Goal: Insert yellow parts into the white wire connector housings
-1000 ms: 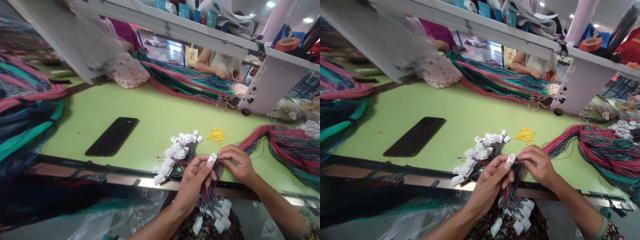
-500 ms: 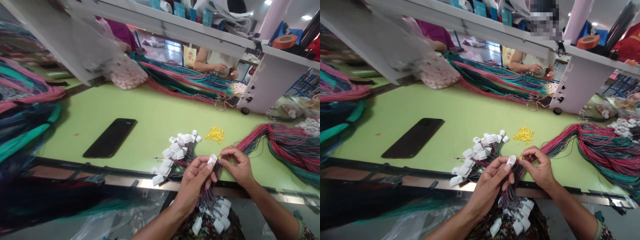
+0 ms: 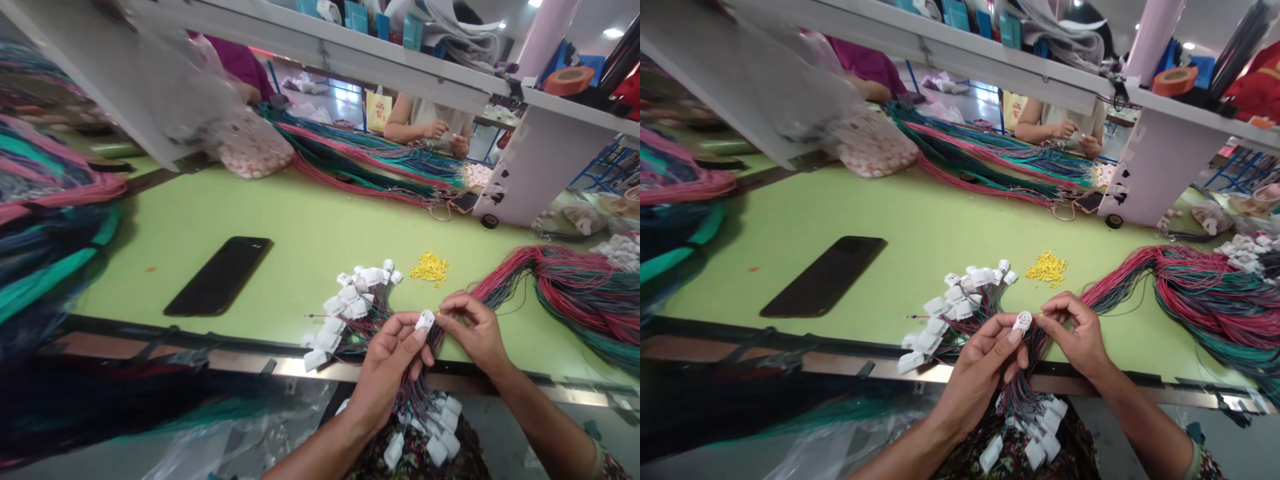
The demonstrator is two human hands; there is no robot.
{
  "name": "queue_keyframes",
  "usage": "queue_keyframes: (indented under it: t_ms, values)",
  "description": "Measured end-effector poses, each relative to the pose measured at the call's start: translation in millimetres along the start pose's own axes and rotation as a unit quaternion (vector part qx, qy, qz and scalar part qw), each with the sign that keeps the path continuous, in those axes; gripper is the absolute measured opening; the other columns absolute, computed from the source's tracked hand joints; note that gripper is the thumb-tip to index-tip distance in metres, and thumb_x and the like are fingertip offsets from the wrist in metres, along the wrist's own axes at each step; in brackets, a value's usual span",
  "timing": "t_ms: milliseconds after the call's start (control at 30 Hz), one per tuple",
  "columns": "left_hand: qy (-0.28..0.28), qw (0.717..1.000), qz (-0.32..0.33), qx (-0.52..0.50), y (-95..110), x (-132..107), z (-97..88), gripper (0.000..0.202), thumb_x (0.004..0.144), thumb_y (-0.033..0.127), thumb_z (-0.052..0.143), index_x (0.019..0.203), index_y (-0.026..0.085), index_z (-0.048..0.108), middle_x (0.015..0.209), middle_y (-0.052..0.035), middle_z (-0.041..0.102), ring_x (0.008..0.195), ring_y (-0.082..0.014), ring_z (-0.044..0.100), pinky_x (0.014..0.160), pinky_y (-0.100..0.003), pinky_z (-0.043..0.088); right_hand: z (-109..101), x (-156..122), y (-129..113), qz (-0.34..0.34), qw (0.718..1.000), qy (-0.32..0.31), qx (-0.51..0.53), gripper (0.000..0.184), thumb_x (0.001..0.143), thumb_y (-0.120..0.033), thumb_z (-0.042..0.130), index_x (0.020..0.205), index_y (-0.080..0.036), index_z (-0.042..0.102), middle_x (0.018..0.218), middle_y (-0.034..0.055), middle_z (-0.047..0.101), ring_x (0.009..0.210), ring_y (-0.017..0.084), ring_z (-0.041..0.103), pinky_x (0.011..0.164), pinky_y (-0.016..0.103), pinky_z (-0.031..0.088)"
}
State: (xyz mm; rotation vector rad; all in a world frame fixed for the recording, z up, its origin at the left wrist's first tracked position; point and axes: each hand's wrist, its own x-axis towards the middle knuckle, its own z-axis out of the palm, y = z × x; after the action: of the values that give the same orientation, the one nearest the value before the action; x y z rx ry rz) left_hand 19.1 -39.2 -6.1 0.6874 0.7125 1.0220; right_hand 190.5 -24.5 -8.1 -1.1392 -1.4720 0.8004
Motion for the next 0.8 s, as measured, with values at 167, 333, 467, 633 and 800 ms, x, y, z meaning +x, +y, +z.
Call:
queue_keyframes:
  t_ms: [167, 333, 467, 633, 800]
  values:
    - [-0.001, 1.000, 0.003, -0.003, 1.6, -1.9, 1.7, 0.033, 0.082, 0.044, 0.076, 0.096, 0.017, 0.061, 0.057, 0.0031, 0.066, 0.043, -0.0031, 0.042, 0.045, -0.015, 0.028, 1.3, -1.2, -1.9, -0.028, 0.998, 0.037, -0.037, 0.009, 0.080, -0.025, 0.080, 0.079, -0.021, 0.072, 0.077, 0.0013, 0.067, 0.069, 0.015, 0.062, 0.063, 0.027, 0.052]
    - [-0.004, 1.000, 0.009, 0.003, 0.5, -0.6, 1.0, 0.029, 0.086, 0.041, 0.073, 0.098, 0.017, 0.061, 0.058, 0.0027, 0.066, 0.044, -0.0040, 0.043, 0.046, -0.016, 0.030, 2.0, -3.9, -1.8, -0.050, 0.996, 0.031, -0.072, 0.003, 0.085, -0.023, 0.075, 0.083, -0.022, 0.075, 0.080, 0.0039, 0.070, 0.076, 0.018, 0.065, 0.068, 0.030, 0.055]
    - [-0.017, 0.999, 0.034, 0.032, -1.2, -1.4, -0.8, 0.028, 0.086, 0.041, 0.073, 0.098, 0.017, 0.064, 0.062, 0.0015, 0.067, 0.049, -0.0060, 0.047, 0.048, -0.018, 0.035, 1.9, -7.8, -7.8, -0.060, 0.994, 0.051, -0.071, 0.005, 0.088, -0.020, 0.072, 0.086, -0.023, 0.075, 0.083, 0.0039, 0.069, 0.080, 0.018, 0.065, 0.073, 0.031, 0.055]
    - [-0.007, 0.996, 0.069, 0.059, -2.5, -3.0, -1.4, 0.024, 0.083, 0.035, 0.076, 0.098, 0.018, 0.068, 0.065, 0.0023, 0.064, 0.057, -0.0082, 0.054, 0.052, -0.018, 0.042, -0.3, -17.0, -29.0, -0.052, 0.998, 0.021, -0.041, 0.011, 0.091, -0.017, 0.067, 0.092, -0.024, 0.075, 0.088, 0.0039, 0.068, 0.085, 0.018, 0.064, 0.078, 0.031, 0.054]
    - [-0.014, 0.993, 0.104, 0.055, -3.3, -1.3, 0.3, 0.018, 0.081, 0.027, 0.076, 0.096, 0.019, 0.070, 0.081, -0.0022, 0.070, 0.064, -0.0102, 0.058, 0.063, -0.023, 0.050, -2.0, -20.0, -41.2, -0.070, 0.994, -0.028, -0.076, 0.014, 0.092, -0.017, 0.065, 0.097, -0.026, 0.074, 0.091, 0.0032, 0.067, 0.087, 0.018, 0.063, 0.078, 0.031, 0.054]
